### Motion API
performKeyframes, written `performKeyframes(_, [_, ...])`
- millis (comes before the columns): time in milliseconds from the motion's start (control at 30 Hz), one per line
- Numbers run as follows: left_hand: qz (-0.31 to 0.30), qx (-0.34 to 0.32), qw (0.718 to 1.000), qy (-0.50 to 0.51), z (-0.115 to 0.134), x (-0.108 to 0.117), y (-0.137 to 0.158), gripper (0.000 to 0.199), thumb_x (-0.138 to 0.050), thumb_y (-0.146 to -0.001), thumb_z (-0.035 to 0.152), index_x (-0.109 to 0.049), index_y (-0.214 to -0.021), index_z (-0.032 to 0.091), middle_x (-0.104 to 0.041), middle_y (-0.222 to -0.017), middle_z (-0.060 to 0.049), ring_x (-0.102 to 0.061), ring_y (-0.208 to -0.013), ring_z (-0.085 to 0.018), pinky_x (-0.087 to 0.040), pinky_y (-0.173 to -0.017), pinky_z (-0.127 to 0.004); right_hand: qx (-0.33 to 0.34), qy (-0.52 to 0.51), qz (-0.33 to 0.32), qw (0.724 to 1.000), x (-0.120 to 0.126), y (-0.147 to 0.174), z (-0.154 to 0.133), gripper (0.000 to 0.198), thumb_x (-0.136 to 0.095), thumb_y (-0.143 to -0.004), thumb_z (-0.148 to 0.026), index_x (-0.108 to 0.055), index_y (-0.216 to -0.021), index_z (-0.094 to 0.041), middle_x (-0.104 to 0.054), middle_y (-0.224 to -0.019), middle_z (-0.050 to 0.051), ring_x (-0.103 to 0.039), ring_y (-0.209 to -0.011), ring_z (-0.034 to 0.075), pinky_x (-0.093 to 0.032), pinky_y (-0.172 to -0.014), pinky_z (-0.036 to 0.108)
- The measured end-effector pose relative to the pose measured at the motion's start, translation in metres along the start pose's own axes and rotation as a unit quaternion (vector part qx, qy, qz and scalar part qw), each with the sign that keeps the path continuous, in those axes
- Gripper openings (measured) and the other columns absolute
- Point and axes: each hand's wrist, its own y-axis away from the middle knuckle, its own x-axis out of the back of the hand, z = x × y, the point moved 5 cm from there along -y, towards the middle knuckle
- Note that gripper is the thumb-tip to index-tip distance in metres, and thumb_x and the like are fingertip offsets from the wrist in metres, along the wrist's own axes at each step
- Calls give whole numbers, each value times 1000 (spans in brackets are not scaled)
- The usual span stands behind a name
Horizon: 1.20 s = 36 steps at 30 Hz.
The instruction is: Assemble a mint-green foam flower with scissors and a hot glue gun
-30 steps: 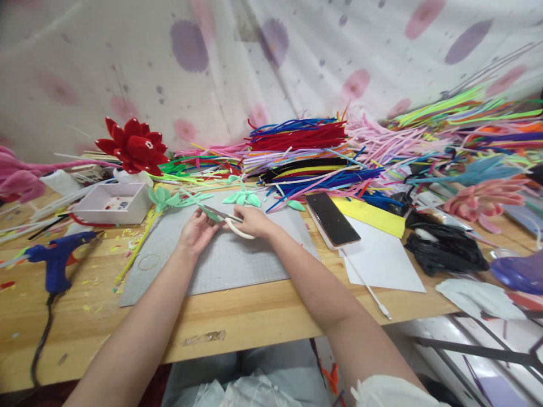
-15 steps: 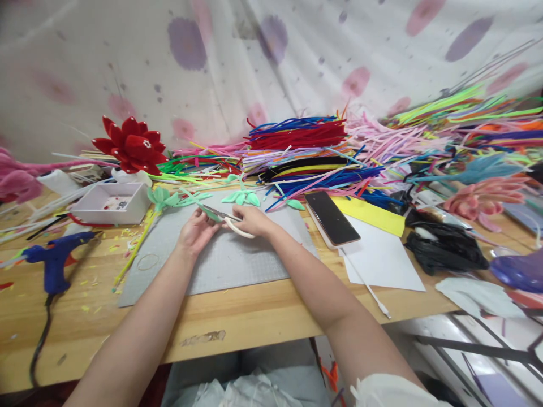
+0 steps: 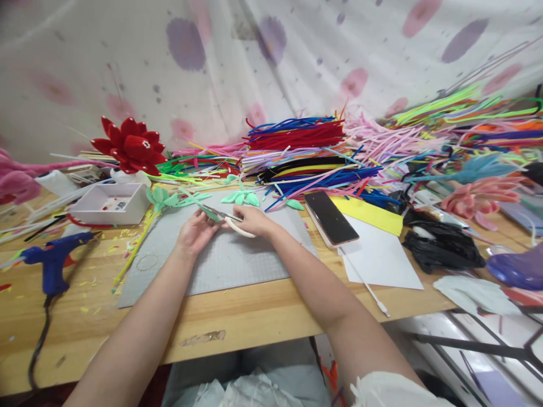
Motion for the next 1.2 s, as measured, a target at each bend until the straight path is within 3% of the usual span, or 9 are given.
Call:
performKeyframes(367, [-18,3,1000,7,-1,-1,-2,12,-54,-75,6,-55,-73,18,-64,-69,1,-62,-72,-14,-45,-90,-47,-13,-49,-19,999,-3,-3,6,43,-61,-64,-56,-40,-64,-19,-40,-58,-6,-35,-55,8,-24,-52,21])
performKeyframes(567, [-18,-10,1000,-4,3,-2,-1,13,-57,-74,8,-55,-79,19,-63,-71,2,-60,-71,-12,-44,-91,-48,-24,0,-21,999,7,2,2,44,-61,-64,-58,-44,-72,-19,-47,-67,-4,-40,-61,10,-29,-55,21])
performKeyframes(667, [33,-61,997,-35,11,6,-5,15,-61,-71,12,-54,-81,20,-60,-71,4,-58,-71,-10,-46,-88,-45,-50,72,-28,996,23,9,9,43,-61,-65,-57,-48,-81,-19,-54,-73,-2,-46,-64,11,-31,-57,22])
performKeyframes(733, [99,-139,981,-92,21,17,-8,18,-65,-68,18,-54,-81,20,-58,-73,4,-57,-71,-10,-48,-84,-39,-71,124,-40,989,33,14,17,44,-66,-63,-52,-51,-87,-19,-58,-79,1,-49,-67,13,-32,-57,22])
performKeyframes(833, [178,-283,912,-237,40,26,-6,22,-69,-63,24,-55,-80,18,-58,-76,1,-56,-76,-11,-46,-81,-31,-71,178,-70,979,42,20,23,38,-69,-62,-34,-55,-93,-18,-61,-88,4,-54,-76,16,-35,-61,23])
performKeyframes(933, [185,-376,811,-409,52,20,3,18,-68,-64,23,-58,-78,18,-60,-79,-1,-55,-83,-15,-42,-84,-31,-50,209,-86,973,45,21,23,34,-68,-62,-25,-60,-95,-17,-62,-97,7,-55,-85,18,-39,-69,24])
performKeyframes(1067, [85,-446,674,-584,51,-6,16,4,-63,-70,19,-61,-73,20,-63,-78,-2,-52,-90,-19,-39,-88,-36,-2,222,-54,974,53,14,12,20,-63,-67,-19,-66,-87,-16,-61,-96,9,-54,-89,19,-39,-77,27])
performKeyframes(1133, [5,-462,624,-630,44,-19,20,3,-60,-73,18,-62,-75,21,-63,-76,-2,-52,-89,-19,-39,-87,-37,0,186,20,982,60,9,7,13,-57,-74,-21,-66,-82,-16,-62,-92,8,-55,-85,17,-39,-76,28])
performKeyframes(1200, [-72,-465,583,-662,36,-30,23,7,-57,-76,17,-62,-78,21,-63,-77,-3,-51,-90,-20,-40,-87,-37,-8,101,85,991,61,5,4,20,-50,-81,-30,-65,-80,-15,-63,-87,6,-54,-80,16,-39,-72,27])
